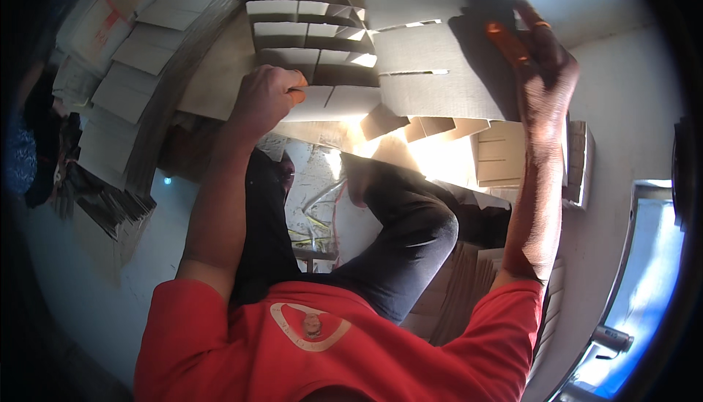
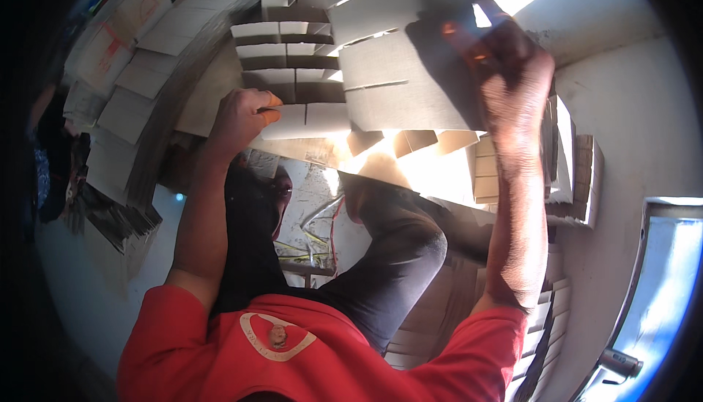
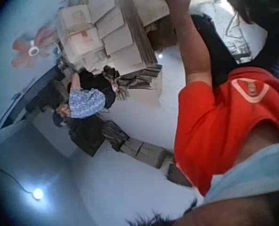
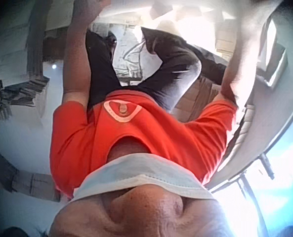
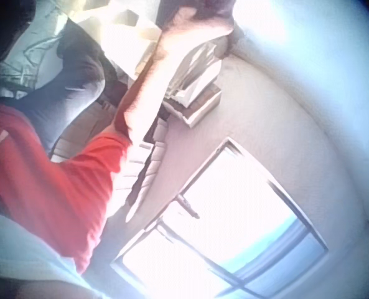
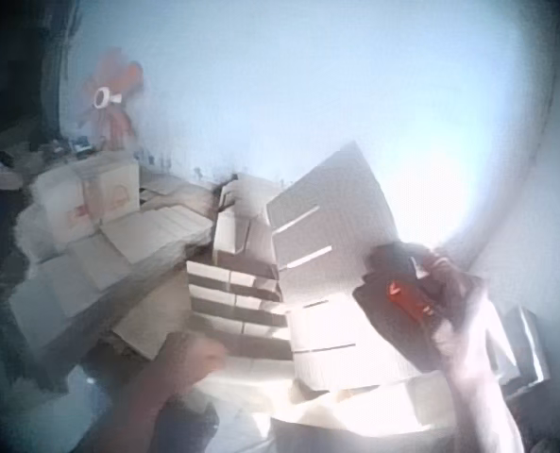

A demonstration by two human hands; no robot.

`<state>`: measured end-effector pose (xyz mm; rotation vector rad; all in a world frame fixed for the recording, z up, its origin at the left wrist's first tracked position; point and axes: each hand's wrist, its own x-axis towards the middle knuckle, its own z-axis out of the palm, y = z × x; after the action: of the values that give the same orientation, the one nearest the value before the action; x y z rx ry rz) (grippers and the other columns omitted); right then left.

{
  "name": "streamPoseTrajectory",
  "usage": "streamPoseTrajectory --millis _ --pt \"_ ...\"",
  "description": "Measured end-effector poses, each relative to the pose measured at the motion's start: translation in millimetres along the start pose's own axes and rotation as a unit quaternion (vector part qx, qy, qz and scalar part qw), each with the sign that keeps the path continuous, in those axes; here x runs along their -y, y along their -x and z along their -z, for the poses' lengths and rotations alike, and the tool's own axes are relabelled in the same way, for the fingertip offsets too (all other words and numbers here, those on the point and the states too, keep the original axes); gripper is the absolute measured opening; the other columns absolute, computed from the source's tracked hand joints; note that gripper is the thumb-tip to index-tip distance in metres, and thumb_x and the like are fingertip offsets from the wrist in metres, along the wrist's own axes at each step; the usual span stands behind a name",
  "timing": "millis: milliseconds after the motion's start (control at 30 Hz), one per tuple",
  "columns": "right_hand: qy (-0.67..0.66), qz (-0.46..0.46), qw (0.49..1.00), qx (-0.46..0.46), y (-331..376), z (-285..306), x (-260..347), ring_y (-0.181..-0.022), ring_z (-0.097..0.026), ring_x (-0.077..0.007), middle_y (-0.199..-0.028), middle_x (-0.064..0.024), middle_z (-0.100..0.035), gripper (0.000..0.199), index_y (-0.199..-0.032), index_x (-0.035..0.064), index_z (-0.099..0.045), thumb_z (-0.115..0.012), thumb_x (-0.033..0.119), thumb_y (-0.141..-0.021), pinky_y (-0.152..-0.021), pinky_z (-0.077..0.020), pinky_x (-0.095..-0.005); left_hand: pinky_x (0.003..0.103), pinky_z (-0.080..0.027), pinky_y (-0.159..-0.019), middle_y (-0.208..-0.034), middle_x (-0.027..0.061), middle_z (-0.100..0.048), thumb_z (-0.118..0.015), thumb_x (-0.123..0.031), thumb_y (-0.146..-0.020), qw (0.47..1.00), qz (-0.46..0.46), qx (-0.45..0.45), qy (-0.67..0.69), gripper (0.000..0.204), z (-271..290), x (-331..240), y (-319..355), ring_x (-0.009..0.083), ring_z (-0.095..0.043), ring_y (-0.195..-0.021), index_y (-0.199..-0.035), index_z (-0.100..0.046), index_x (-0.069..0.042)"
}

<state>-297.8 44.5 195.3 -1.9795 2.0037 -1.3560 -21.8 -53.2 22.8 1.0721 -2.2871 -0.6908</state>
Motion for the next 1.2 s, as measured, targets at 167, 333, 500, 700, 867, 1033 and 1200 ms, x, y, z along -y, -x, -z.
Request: streamPoseTrajectory --millis 167,333,500,700,867,1033,1200 --pt "-0.073 -0.020 0.994 0.080 -14 -62 14 -0.075 -0.059 -0.0066 -0.087 -0.0075 -0.070 0.044 -0.123 0.0005 -0.058 -0.069 0.000 -0.081 -0.069 -0.0502 -0.0211 0.043 -0.048 -0.072 -0.075 0.0140 -0.066 -0.069 -0.009 -0.070 0.999 -0.022 -0.019 0.014 0.011 -3 3 0 0.0344 -0.062 -0.074 -0.079 -0.067 -0.004" --pt "0.027 0.016 0.993 0.113 -19 -84 15 -0.075 -0.059 -0.0069 -0.087 -0.0075 -0.070 0.042 -0.124 0.0009 -0.058 -0.068 0.003 -0.084 -0.070 -0.0499 -0.0224 0.044 -0.048 -0.070 -0.074 0.0150 -0.065 -0.068 -0.008 -0.070 0.999 -0.034 -0.024 0.007 0.009 -3 4 0 0.0347 -0.062 -0.072 -0.077 -0.067 -0.003" --pt "0.023 0.004 0.987 0.161 -22 -92 15 -0.076 -0.060 -0.0081 -0.086 -0.0078 -0.070 0.042 -0.125 0.0019 -0.058 -0.067 0.004 -0.084 -0.071 -0.0502 -0.0243 0.044 -0.049 -0.069 -0.073 0.0153 -0.065 -0.068 -0.007 -0.070 0.999 -0.033 -0.026 0.011 0.009 -6 6 -2 0.0342 -0.063 -0.073 -0.077 -0.067 -0.003" --pt "0.076 0.048 0.980 0.177 -28 -94 26 -0.078 -0.060 -0.0079 -0.089 -0.0071 -0.070 0.042 -0.124 0.0010 -0.058 -0.067 0.003 -0.083 -0.072 -0.0504 -0.0249 0.043 -0.049 -0.069 -0.073 0.0153 -0.065 -0.068 -0.008 -0.070 0.999 -0.028 -0.025 0.020 0.008 -6 6 -5 0.0344 -0.062 -0.073 -0.077 -0.067 -0.003" --pt "0.052 0.032 0.986 0.152 -22 -104 12 -0.078 -0.058 -0.0066 -0.089 -0.0063 -0.070 0.043 -0.124 0.0012 -0.058 -0.068 0.003 -0.082 -0.073 -0.0495 -0.0235 0.041 -0.048 -0.065 -0.073 0.0161 -0.064 -0.067 -0.010 -0.071 0.999 -0.042 -0.024 0.020 0.013 -9 13 -6 0.0327 -0.063 -0.069 -0.082 -0.068 -0.004" --pt "0.028 0.042 0.987 0.150 -24 -111 18 -0.062 -0.053 -0.0115 -0.070 -0.0169 -0.062 0.019 -0.101 -0.0041 -0.063 -0.064 0.001 -0.082 -0.063 -0.0474 -0.0270 0.042 -0.048 -0.064 -0.072 0.0158 -0.064 -0.068 -0.010 -0.071 0.999 -0.042 -0.026 0.011 0.012 -9 12 -7 0.0336 -0.063 -0.068 -0.080 -0.067 -0.003" --pt "-0.117 -0.030 0.970 0.210 -35 -118 6 -0.072 -0.055 -0.0084 -0.080 -0.0008 -0.064 0.038 -0.120 -0.0001 -0.060 -0.067 0.002 -0.082 -0.070 -0.0490 -0.0249 0.045 -0.048 -0.071 -0.069 0.0162 -0.062 -0.064 -0.008 -0.068 0.997 -0.052 -0.038 0.030 0.005 -12 9 -9 0.0349 -0.062 -0.073 -0.071 -0.064 -0.004"
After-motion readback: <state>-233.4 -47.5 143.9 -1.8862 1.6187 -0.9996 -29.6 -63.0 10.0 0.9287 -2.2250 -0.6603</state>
